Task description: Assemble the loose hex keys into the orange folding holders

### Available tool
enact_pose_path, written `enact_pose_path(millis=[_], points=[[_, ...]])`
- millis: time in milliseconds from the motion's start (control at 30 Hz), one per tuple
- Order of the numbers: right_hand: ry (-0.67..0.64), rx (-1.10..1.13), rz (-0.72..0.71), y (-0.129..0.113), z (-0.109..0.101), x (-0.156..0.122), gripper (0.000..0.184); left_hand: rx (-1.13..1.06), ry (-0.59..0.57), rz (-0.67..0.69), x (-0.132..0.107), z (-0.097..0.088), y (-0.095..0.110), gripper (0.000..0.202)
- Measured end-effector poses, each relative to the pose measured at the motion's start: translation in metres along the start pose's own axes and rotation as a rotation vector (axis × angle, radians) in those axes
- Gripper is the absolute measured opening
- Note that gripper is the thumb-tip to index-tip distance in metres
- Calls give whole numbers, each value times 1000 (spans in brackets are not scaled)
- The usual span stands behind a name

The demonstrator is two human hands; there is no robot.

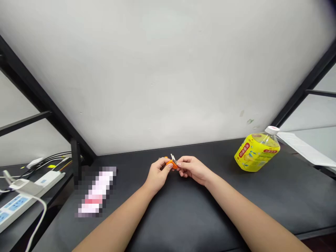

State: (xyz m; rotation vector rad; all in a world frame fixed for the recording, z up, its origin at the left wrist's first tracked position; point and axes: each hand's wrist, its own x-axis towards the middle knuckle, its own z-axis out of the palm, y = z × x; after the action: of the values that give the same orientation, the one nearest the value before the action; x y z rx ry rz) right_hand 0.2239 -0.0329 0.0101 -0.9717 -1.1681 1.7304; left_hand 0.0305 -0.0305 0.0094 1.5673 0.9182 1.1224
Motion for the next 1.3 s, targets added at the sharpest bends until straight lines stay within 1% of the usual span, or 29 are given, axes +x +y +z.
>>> enact_pose_path(millis=[67,100,167,233,333,367,400,467,533,600,667,767,833,933,1033,1100,1167,1300], points=[[-23,67,36,0,0,0,35,30,-3,22,0,0,-1,24],[-25,60,31,0,-1,0,35,40,-5,25,0,-1,-1,24],[-2,-34,-11,-1,-6,2,33,42,-2,10,0,0,-3,25],[64,-260,-87,-1,-14,3,27,35,16,-24,1,0,-4,27],[165,-794,-219,1,-27,6,9,6,53,-78,1,1,-6,30],[179,-954,-250,2,-30,7,6,-7,64,-93,2,1,-6,31],[181,-1075,-268,4,-32,8,9,-21,72,-105,3,1,-7,32],[167,-1198,-273,7,-31,9,15,-41,90,-117,4,1,-8,33],[160,-1249,-270,8,-28,10,18,-48,102,-117,5,0,-10,32],[183,-1302,-258,7,-26,10,17,-50,112,-110,6,0,-11,30],[226,-1361,-199,4,-27,8,14,-45,119,-102,7,-1,-12,27],[250,-1394,-58,0,-34,3,21,-28,106,-92,7,-2,-15,22],[245,-1358,-31,-4,-38,-1,25,2,100,-75,7,-3,-17,20],[225,-1194,-117,-12,-38,-7,20,84,130,-33,7,-5,-19,17],[129,-931,-182,-21,-30,-13,11,190,149,7,6,-7,-18,15],[81,-799,-213,-24,-23,-15,8,255,137,28,5,-7,-16,14],[79,-756,-266,-25,-19,-16,6,304,120,42,3,-6,-11,12],[119,-846,-362,-24,-17,-16,9,348,96,54,1,-4,-5,10]])
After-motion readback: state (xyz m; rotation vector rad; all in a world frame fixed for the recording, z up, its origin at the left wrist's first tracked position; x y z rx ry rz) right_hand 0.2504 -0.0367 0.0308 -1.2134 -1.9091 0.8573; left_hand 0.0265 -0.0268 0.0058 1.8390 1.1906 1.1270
